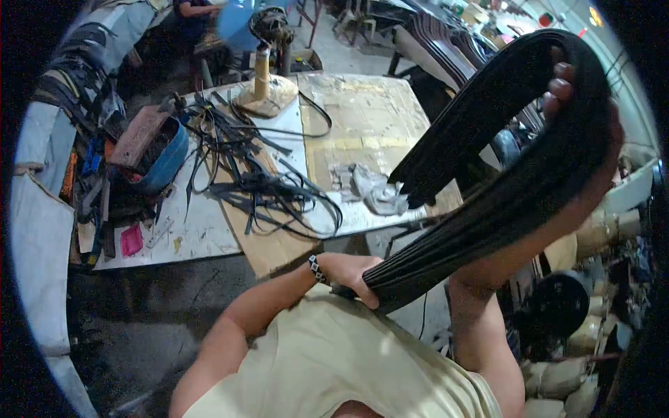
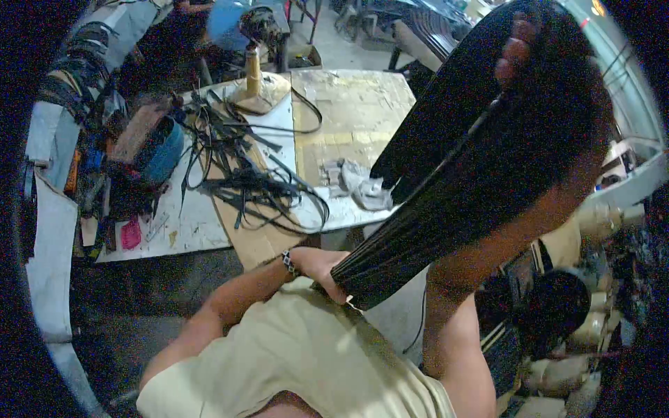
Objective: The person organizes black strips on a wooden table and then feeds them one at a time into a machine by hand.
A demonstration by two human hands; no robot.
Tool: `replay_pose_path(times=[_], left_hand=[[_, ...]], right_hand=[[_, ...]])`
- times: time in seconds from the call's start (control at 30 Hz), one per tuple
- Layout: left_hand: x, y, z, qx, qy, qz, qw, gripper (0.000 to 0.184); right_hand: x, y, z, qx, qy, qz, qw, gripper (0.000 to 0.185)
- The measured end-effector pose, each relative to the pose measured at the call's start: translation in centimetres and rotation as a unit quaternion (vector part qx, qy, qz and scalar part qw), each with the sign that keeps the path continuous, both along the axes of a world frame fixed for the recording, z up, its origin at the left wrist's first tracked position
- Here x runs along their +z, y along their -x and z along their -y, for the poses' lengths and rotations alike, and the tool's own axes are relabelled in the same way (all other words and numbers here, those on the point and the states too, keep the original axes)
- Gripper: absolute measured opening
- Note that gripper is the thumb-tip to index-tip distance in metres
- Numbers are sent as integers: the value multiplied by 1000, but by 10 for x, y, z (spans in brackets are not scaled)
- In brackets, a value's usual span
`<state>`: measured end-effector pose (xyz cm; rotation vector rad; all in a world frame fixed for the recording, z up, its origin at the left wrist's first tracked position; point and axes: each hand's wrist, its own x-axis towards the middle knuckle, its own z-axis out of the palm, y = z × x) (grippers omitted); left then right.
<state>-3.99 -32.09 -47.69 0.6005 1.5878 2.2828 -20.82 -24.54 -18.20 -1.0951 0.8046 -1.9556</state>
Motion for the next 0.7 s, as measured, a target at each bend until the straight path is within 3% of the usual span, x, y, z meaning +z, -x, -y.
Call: replay_pose_path(times=[0.13,0.23,0.27,0.37,0.43,0.5,0.53,0.6,0.67,0.7], left_hand=[[-4,44,29,33,-21,140,989,84],[-23,79,36,147,-174,180,957,75],[-28,93,40,206,-203,176,941,63],[-26,132,62,297,-263,182,900,66],[-31,149,91,306,-206,163,915,66],[-21,152,111,330,-162,164,915,65],[-28,150,116,328,-166,173,914,65],[-61,141,116,320,-175,194,911,65],[-65,113,103,340,-172,260,887,65],[-99,100,95,336,-171,265,888,68]], right_hand=[[25,107,104,41,-4,10,999,42],[1,213,192,139,-34,6,990,42],[-6,237,217,153,-36,6,987,42],[-20,277,266,163,-42,-5,986,40],[-28,290,289,159,-40,-12,986,34],[-39,315,313,150,-30,-105,983,41],[-49,328,324,145,-25,-150,978,45],[-95,315,318,111,-77,-80,988,47],[-162,311,319,103,-104,-26,989,48],[-209,324,324,137,-151,-16,979,47]])
